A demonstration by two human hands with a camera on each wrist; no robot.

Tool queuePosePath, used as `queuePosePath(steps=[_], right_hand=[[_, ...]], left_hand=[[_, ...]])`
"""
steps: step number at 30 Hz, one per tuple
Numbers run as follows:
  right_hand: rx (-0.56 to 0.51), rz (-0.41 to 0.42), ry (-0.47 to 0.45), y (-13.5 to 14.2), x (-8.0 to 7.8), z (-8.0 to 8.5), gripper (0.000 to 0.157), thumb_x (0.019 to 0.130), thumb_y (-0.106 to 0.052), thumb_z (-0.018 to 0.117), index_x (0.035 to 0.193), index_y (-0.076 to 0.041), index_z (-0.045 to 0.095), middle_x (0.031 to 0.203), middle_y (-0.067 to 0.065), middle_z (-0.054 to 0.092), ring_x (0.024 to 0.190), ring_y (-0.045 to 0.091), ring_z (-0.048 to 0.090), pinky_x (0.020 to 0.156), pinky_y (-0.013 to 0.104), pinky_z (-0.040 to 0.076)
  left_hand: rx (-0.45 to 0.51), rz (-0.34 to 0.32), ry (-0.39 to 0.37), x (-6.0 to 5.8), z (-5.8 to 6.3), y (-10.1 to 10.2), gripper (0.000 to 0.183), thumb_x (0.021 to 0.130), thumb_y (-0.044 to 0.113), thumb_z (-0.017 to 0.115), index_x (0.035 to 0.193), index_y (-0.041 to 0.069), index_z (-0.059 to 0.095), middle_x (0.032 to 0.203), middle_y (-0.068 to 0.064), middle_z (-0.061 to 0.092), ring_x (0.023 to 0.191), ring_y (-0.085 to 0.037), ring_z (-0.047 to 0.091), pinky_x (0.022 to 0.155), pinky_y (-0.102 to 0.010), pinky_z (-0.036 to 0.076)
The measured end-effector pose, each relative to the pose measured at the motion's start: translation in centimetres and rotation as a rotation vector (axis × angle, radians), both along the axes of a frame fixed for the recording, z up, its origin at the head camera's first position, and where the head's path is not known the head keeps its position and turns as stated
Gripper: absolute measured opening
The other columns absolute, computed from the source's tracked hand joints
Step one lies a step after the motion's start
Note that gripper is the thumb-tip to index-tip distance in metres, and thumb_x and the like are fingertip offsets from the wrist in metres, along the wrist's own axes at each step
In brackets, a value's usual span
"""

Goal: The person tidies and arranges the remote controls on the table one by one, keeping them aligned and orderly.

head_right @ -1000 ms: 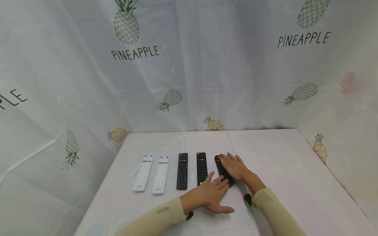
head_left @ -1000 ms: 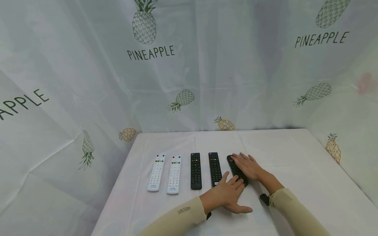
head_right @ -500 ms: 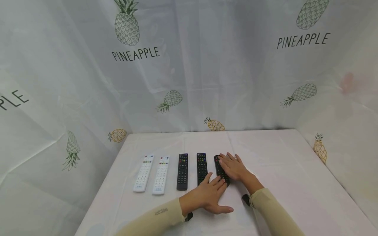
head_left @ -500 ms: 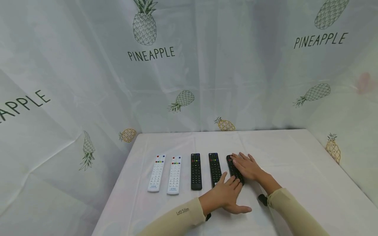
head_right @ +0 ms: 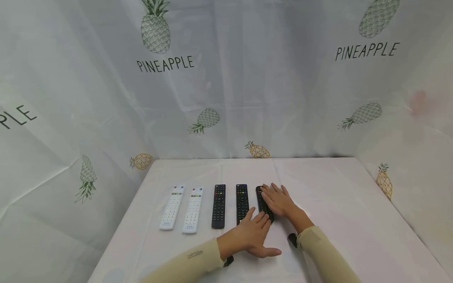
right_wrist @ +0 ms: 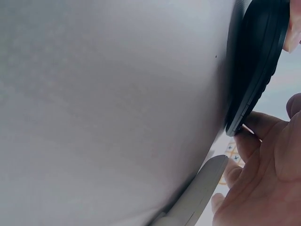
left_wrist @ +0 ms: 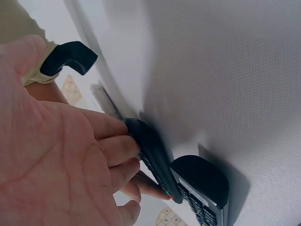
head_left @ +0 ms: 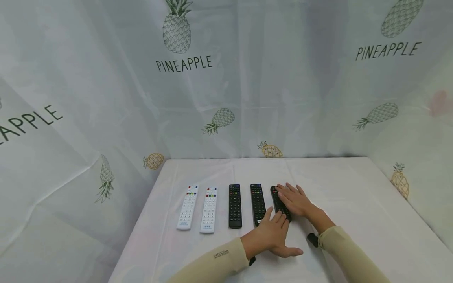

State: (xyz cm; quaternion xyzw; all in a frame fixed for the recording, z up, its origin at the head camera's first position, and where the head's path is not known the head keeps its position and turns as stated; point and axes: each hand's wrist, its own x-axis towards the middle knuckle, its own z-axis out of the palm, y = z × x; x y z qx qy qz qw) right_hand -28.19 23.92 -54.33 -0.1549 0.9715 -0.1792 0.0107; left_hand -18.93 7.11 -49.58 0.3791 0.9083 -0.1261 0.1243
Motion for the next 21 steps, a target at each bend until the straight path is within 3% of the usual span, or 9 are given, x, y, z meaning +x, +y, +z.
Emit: queuePosePath(steps=[21], right_hand=[[0.011,-0.008,0.020,-0.29,-0.96,-0.23,0.052,0.108,-0.037,0.031,0.147,-0.006,0.047,0.155,0.016,0.042,0.145,0.048,0.027,0.114,0.071,0.009]], left_hand=[[0.021,0.008,0.040,-0.27,0.25,-0.27,0.098,0.083,0.089,0.020,0.155,0.023,0.032,0.160,0.008,0.031,0.151,-0.012,0.022,0.124,-0.044,0.013]])
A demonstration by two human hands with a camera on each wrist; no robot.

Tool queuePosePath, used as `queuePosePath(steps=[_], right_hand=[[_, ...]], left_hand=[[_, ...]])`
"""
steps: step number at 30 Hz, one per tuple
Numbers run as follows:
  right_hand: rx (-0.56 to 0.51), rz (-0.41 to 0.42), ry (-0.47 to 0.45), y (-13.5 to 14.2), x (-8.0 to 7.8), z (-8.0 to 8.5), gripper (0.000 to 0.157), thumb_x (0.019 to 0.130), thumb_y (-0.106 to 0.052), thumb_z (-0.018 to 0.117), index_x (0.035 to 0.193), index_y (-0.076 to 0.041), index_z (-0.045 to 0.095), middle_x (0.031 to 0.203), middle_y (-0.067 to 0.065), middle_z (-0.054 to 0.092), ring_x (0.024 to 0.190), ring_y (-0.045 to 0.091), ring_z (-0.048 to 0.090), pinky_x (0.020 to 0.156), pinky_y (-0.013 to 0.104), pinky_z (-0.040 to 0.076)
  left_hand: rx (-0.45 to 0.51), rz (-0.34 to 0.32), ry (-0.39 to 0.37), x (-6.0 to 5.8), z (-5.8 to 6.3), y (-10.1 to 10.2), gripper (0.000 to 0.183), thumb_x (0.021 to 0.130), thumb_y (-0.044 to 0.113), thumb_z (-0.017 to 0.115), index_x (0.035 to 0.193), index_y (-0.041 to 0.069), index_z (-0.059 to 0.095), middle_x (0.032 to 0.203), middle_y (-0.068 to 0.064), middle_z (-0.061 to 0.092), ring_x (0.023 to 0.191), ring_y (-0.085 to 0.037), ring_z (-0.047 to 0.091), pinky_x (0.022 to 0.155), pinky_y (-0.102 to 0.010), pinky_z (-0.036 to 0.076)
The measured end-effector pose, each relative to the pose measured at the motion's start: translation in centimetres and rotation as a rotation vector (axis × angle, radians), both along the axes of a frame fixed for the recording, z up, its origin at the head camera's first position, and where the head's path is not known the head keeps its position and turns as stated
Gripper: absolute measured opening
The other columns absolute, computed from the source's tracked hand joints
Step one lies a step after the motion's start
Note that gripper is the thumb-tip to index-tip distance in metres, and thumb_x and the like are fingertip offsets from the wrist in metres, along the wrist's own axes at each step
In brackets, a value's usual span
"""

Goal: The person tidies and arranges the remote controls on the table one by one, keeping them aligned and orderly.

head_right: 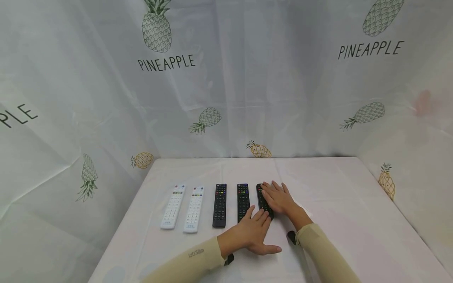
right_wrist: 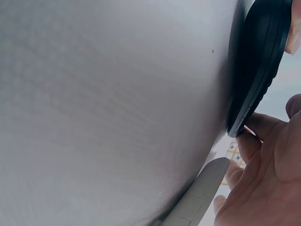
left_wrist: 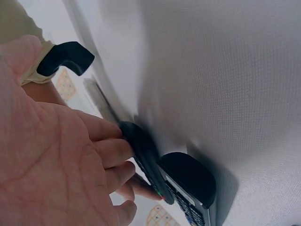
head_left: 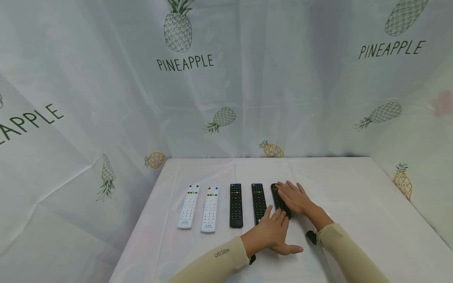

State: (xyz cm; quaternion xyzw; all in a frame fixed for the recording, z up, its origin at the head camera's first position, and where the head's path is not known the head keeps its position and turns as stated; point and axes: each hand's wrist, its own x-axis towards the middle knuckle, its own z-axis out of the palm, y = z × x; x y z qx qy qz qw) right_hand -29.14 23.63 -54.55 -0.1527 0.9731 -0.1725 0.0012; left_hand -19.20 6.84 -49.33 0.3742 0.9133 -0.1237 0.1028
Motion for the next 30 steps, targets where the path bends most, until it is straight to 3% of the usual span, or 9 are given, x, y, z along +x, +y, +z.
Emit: queuePosePath(steps=[11,21,30], right_hand=[[0.012,-0.006,0.007,-0.1,-0.1,-0.1,0.054,0.108,-0.039,0.029,0.147,-0.007,0.047,0.155,0.016,0.042,0.145,0.048,0.027,0.114,0.071,0.010],[0.008,0.018,-0.008,0.3,-0.4,-0.2,0.055,0.108,-0.042,0.030,0.147,-0.008,0.047,0.155,0.016,0.042,0.144,0.048,0.028,0.114,0.071,0.010],[0.041,0.032,0.000,0.3,-0.5,-0.1,0.058,0.107,-0.045,0.028,0.148,-0.008,0.046,0.155,0.015,0.041,0.144,0.048,0.028,0.113,0.071,0.011]], left_hand=[[0.007,0.001,-0.003,-0.2,-0.2,-0.1,0.098,0.083,0.089,0.019,0.155,0.023,0.032,0.161,0.007,0.030,0.152,-0.012,0.021,0.124,-0.045,0.014],[0.068,0.006,-0.098,-1.0,-0.4,-0.8,0.097,0.084,0.089,0.014,0.157,0.027,0.026,0.163,0.010,0.023,0.153,-0.012,0.017,0.124,-0.046,0.010],[0.076,-0.011,-0.084,-1.3,-0.7,-1.3,0.095,0.084,0.088,0.014,0.157,0.029,0.024,0.164,0.010,0.020,0.154,-0.013,0.015,0.124,-0.049,0.011]])
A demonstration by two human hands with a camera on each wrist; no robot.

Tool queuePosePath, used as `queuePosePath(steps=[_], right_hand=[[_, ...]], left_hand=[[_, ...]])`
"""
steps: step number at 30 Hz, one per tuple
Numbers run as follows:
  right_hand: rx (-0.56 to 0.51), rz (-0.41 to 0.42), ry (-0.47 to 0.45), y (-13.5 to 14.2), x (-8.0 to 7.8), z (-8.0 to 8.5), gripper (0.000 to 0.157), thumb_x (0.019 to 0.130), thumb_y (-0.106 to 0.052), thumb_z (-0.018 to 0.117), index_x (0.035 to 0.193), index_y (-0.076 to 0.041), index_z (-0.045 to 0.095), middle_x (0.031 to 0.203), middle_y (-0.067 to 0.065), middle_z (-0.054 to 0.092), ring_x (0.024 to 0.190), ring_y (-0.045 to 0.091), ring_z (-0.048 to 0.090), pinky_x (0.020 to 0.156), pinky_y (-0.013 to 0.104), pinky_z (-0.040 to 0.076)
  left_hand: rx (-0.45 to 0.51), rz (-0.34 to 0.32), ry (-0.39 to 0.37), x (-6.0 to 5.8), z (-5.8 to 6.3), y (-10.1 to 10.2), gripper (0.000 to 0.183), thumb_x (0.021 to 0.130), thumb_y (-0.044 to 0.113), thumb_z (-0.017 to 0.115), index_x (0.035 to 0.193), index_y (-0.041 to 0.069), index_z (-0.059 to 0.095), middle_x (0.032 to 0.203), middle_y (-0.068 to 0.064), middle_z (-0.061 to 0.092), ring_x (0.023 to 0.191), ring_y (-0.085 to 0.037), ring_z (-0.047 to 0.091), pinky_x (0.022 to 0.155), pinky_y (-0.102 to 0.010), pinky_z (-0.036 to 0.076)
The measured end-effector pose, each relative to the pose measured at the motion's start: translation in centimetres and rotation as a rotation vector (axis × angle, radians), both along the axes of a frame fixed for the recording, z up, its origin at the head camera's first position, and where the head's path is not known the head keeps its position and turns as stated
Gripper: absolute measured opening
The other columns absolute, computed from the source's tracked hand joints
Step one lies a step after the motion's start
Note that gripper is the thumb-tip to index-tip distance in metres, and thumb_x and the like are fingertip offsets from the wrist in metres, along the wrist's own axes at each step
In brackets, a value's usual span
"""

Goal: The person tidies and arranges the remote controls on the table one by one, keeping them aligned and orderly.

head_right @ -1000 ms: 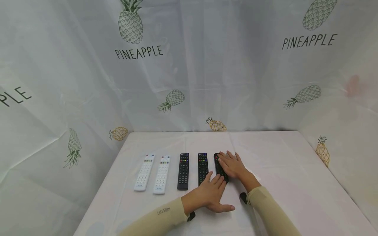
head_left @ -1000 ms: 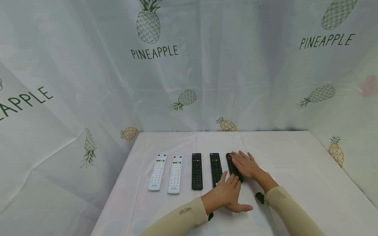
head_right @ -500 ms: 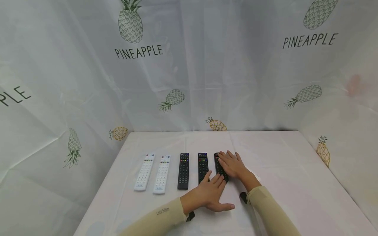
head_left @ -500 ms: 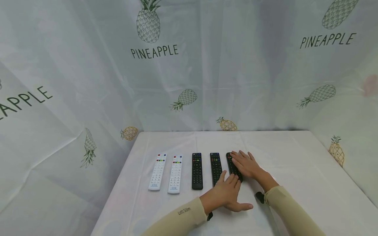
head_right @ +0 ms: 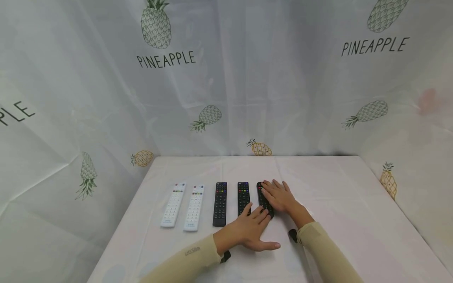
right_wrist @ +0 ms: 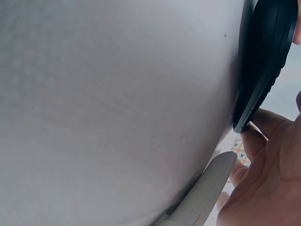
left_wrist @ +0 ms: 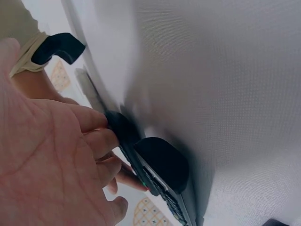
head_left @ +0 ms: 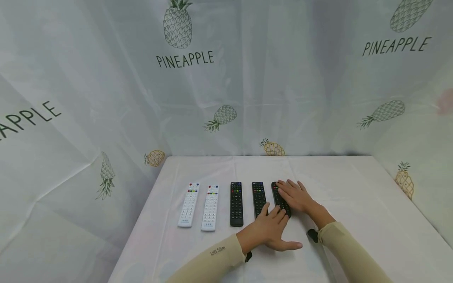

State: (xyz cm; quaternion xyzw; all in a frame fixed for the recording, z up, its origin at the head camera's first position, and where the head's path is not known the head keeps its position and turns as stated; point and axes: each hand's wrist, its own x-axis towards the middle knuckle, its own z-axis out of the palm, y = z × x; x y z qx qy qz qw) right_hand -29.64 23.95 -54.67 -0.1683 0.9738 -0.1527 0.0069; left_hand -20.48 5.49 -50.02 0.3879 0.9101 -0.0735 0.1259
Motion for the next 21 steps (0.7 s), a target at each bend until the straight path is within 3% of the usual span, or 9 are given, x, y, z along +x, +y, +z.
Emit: queuePosePath(steps=[21], right_hand=[[0.000,-0.009,-0.006,0.02,0.33,0.19,0.058,0.107,-0.046,0.028,0.150,-0.009,0.043,0.156,0.015,0.039,0.145,0.048,0.028,0.115,0.070,0.010]], left_hand=[[0.001,0.001,-0.027,-0.04,-0.10,0.00,0.094,0.085,0.087,0.016,0.158,0.028,0.023,0.165,0.009,0.018,0.154,-0.012,0.013,0.124,-0.048,0.010]])
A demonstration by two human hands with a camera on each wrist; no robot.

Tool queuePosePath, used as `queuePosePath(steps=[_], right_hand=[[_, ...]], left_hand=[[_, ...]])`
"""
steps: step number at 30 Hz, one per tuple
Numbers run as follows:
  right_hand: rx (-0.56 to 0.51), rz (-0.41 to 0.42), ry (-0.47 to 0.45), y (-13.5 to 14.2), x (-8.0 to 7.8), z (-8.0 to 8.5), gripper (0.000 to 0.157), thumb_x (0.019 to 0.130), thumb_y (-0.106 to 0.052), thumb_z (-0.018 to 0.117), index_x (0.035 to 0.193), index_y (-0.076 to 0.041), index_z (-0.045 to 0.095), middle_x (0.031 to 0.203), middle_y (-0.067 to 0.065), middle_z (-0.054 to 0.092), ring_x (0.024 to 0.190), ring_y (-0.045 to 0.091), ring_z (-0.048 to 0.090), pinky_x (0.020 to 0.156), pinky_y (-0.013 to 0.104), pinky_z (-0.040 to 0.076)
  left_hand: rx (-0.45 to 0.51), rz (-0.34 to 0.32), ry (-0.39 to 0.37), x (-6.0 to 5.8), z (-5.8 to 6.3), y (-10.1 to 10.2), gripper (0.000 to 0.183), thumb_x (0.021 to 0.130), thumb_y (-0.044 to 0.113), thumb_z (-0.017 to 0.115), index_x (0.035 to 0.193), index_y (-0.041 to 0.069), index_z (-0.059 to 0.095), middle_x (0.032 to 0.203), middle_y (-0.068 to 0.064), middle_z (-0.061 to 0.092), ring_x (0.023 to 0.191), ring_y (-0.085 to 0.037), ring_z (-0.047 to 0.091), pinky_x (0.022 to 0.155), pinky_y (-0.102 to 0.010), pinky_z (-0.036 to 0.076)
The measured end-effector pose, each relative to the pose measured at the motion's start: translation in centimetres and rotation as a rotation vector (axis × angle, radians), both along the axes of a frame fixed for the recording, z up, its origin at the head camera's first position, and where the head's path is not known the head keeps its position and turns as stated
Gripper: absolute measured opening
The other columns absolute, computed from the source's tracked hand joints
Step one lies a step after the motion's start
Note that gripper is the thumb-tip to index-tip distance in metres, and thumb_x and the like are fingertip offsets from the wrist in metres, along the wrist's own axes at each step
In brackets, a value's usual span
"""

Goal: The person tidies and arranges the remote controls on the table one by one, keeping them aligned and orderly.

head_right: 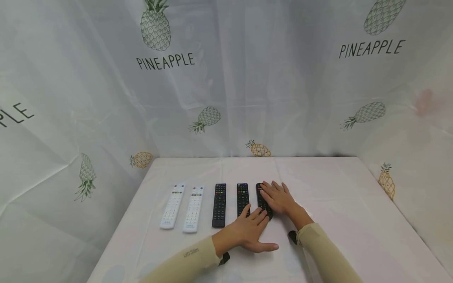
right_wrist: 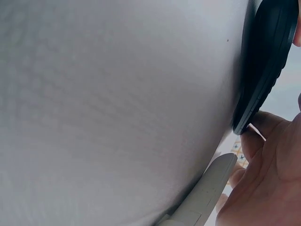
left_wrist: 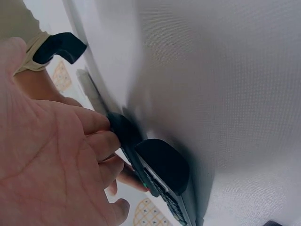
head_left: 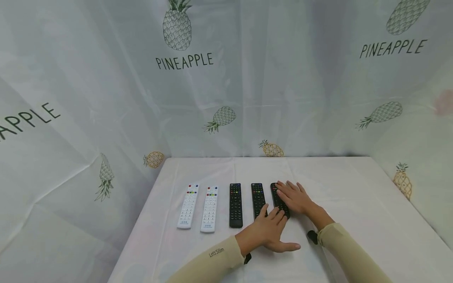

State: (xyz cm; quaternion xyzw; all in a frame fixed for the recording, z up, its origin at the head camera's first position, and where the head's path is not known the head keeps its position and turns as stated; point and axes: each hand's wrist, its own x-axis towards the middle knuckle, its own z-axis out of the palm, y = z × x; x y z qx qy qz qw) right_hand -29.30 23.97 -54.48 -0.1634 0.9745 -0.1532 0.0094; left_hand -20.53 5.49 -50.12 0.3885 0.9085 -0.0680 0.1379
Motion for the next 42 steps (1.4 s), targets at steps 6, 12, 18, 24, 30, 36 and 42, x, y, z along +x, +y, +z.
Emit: queuePosePath(steps=[6,12,18,24,30,36,42], right_hand=[[0.011,-0.014,0.005,-0.2,0.0,-0.1,0.056,0.107,-0.044,0.029,0.150,-0.010,0.043,0.157,0.013,0.040,0.145,0.047,0.028,0.115,0.069,0.010],[-0.002,-0.031,-0.016,-0.3,-0.1,-0.2,0.056,0.107,-0.044,0.028,0.150,-0.011,0.043,0.157,0.013,0.039,0.145,0.047,0.027,0.115,0.070,0.008],[0.013,-0.032,-0.015,-0.4,-0.1,-0.2,0.057,0.107,-0.045,0.027,0.151,-0.011,0.042,0.157,0.013,0.039,0.145,0.047,0.028,0.115,0.070,0.009],[0.022,-0.021,-0.021,-0.4,0.1,0.2,0.055,0.107,-0.042,0.030,0.150,-0.010,0.043,0.157,0.014,0.039,0.146,0.047,0.026,0.115,0.070,0.009],[0.038,-0.008,-0.007,-0.5,0.1,0.4,0.056,0.107,-0.043,0.030,0.150,-0.008,0.042,0.156,0.015,0.039,0.146,0.048,0.025,0.115,0.069,0.009],[0.027,0.001,0.017,-0.6,0.2,0.4,0.057,0.107,-0.043,0.029,0.150,-0.008,0.042,0.157,0.015,0.039,0.146,0.047,0.025,0.115,0.069,0.010],[-0.022,-0.001,0.052,-0.3,0.6,0.9,0.056,0.107,-0.041,0.032,0.149,-0.006,0.044,0.157,0.017,0.037,0.146,0.048,0.025,0.114,0.070,0.010]], left_hand=[[0.022,-0.012,0.033,0.1,-0.1,-0.4,0.092,0.086,0.086,0.017,0.157,0.028,0.025,0.164,0.009,0.020,0.153,-0.012,0.017,0.124,-0.048,0.011],[0.026,-0.011,0.029,0.1,-0.1,-0.5,0.092,0.086,0.086,0.018,0.157,0.028,0.024,0.165,0.009,0.019,0.153,-0.012,0.016,0.124,-0.048,0.011],[0.035,-0.004,0.026,0.2,0.0,-0.5,0.092,0.086,0.086,0.019,0.157,0.027,0.026,0.164,0.008,0.020,0.153,-0.013,0.017,0.124,-0.048,0.012],[0.037,-0.003,0.020,0.1,-0.1,-0.5,0.092,0.086,0.086,0.019,0.157,0.027,0.026,0.164,0.008,0.020,0.153,-0.013,0.017,0.124,-0.049,0.012],[0.037,-0.005,0.028,-0.1,0.0,-0.2,0.091,0.087,0.086,0.017,0.156,0.028,0.029,0.163,0.010,0.023,0.153,-0.012,0.018,0.123,-0.049,0.014],[0.035,-0.014,0.058,-0.2,0.3,0.0,0.091,0.087,0.085,0.017,0.155,0.027,0.033,0.162,0.009,0.028,0.152,-0.013,0.021,0.123,-0.051,0.015],[0.031,-0.020,0.072,0.0,0.3,0.1,0.090,0.087,0.085,0.016,0.154,0.027,0.033,0.162,0.008,0.027,0.152,-0.013,0.020,0.123,-0.050,0.015]])
